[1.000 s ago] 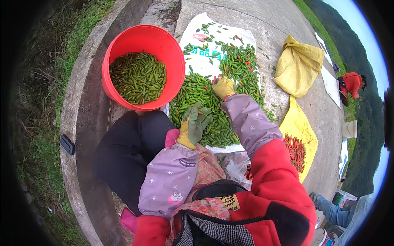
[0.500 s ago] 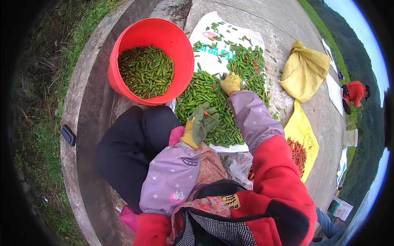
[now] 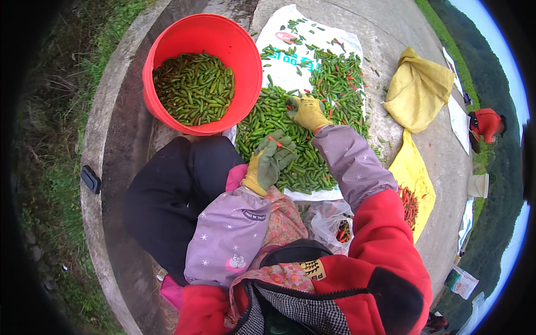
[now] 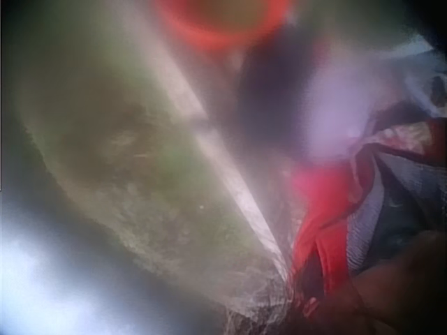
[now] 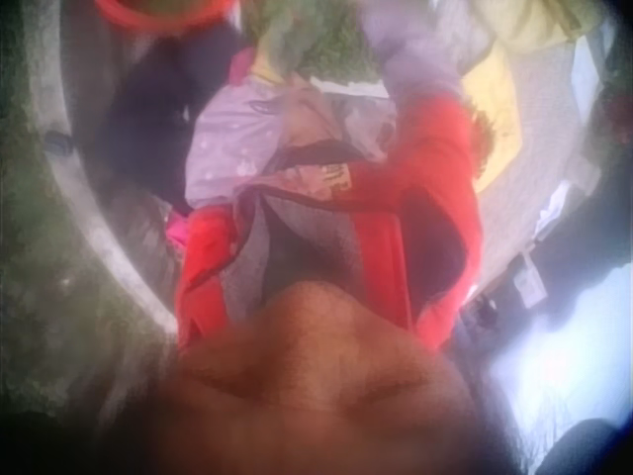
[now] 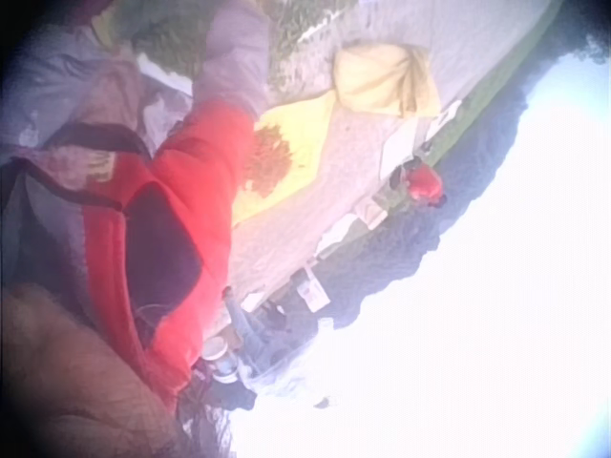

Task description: The person sits on the ground and sorts green and red chili peppers by hand, picking green peppers from a white sack and placing them into a red bucket. Red peppers are set aside on a yellow cloth. The task continues with repetitive pick-and-place motions throughout the clip.

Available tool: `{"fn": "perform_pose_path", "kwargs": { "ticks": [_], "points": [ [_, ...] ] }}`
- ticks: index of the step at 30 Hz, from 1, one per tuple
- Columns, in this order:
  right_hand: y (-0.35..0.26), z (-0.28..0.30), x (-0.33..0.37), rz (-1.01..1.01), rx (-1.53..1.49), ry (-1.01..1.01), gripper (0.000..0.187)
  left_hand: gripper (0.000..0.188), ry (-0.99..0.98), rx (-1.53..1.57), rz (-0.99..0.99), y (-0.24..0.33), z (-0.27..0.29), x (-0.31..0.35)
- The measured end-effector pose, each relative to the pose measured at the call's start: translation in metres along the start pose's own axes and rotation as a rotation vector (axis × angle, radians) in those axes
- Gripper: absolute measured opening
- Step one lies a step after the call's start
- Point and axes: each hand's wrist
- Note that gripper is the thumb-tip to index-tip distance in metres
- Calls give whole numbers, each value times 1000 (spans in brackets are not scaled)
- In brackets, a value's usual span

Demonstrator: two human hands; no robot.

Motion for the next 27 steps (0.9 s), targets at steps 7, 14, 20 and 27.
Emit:
{"fn": "perform_pose_path", "kwargs": {
  "ticks": [7, 14, 20, 27],
  "points": [
    [16, 6, -1, -41, -447, -87, 31, 37, 0, -103, 18, 1, 0, 2],
    [56, 18, 31, -66, -1343, 1, 26, 21, 13, -36, 57, 0, 3, -2],
    [37, 47, 88, 67, -1601, -156, 17, 36, 157, -112, 140, -1, -9, 0],
    [14, 33, 117, 58, -743, 199, 41, 42, 191, -52, 176, 5, -12, 1]
  ]
}}
Point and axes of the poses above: each hand's wrist, its own x-axis away from the middle knuckle, its own z-axis out of the back of the hand, y = z × x, and after that the axes turned 7 degrees about -y, right-handed
